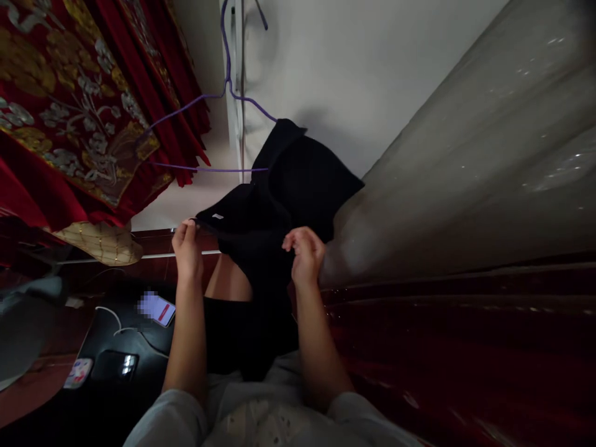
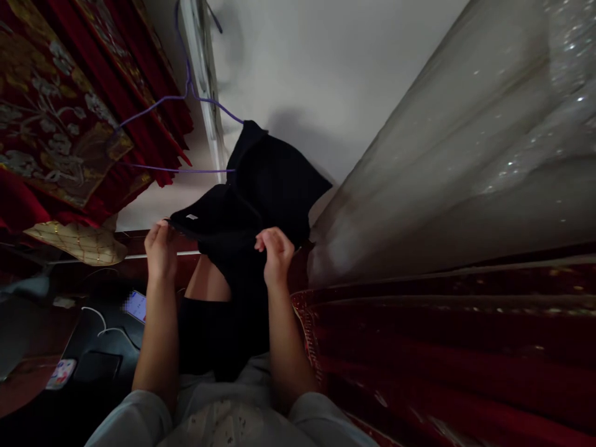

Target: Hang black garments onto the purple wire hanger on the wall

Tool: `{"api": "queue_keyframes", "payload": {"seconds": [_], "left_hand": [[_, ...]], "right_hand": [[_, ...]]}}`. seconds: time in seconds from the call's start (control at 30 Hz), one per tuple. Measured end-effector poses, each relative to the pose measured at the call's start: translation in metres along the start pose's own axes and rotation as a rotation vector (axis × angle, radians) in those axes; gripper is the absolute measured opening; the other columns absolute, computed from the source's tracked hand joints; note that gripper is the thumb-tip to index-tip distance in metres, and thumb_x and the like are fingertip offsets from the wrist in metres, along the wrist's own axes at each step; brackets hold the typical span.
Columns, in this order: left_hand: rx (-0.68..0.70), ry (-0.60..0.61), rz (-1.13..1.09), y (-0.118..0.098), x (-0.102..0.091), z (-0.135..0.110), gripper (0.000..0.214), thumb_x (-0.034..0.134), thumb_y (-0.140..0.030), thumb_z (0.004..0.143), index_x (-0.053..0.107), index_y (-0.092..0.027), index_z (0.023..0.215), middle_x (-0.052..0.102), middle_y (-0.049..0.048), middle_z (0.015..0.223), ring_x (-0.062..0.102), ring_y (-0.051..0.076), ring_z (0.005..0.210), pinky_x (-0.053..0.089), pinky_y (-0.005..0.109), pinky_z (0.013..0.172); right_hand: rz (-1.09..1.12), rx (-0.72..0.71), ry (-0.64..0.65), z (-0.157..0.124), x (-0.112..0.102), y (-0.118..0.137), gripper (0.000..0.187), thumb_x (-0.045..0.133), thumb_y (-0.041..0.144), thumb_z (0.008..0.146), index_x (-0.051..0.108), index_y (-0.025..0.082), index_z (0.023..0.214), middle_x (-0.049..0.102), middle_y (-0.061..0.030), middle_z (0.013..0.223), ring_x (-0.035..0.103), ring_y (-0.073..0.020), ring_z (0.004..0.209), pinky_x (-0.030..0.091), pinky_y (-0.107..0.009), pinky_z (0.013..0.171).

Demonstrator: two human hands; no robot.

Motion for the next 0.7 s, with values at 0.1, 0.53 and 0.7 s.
{"api": "queue_keyframes", "payload": {"seconds": [0.1,0.53,0.7], "left_hand": [[-0.034,0.027,-0.132,-0.023,0.017,-0.009,0.028,0.079,-0.043,0.088,0.064,-0.018,0.089,0.059,-0.0003,0.083,0.059,0.010,0.075,0.051,0.023,0.075],[0.125,0.883,0.310,-0.053,0.116,-0.026,0.061,0.026,-0.063,0.107,0.059,-0.022,0.138,0.071,0.0109,0.111,0.067,0.024,0.107,0.053,0.037,0.097],[0.096,1.231,0.690,-0.014,0.106,-0.048,0.076,0.016,-0.070,0.105,0.067,-0.018,0.080,0.067,0.0077,0.075,0.066,0.022,0.077,0.052,0.043,0.093]], "right_hand": [[0.002,-0.127,0.111,-0.002,0.013,0.019,0.027,0.077,0.036,0.084,0.070,0.024,0.107,0.068,-0.0047,0.103,0.067,-0.0175,0.099,0.054,-0.031,0.091],[-0.277,-0.166,0.700,-0.015,0.096,0.084,0.010,0.066,0.028,0.086,0.068,0.020,0.092,0.071,-0.0014,0.082,0.066,-0.0180,0.074,0.056,-0.030,0.068],[-0.483,-0.305,0.934,0.008,0.094,0.136,0.016,0.060,0.014,0.077,0.072,0.021,0.085,0.072,0.0012,0.077,0.066,-0.0145,0.068,0.053,-0.026,0.067]]}}
Point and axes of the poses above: each hand's wrist, its own z-axis towards the middle knuckle, its own x-axis out of the palm, y = z × x, the point moved 8 cm from there along z, towards the middle knuckle
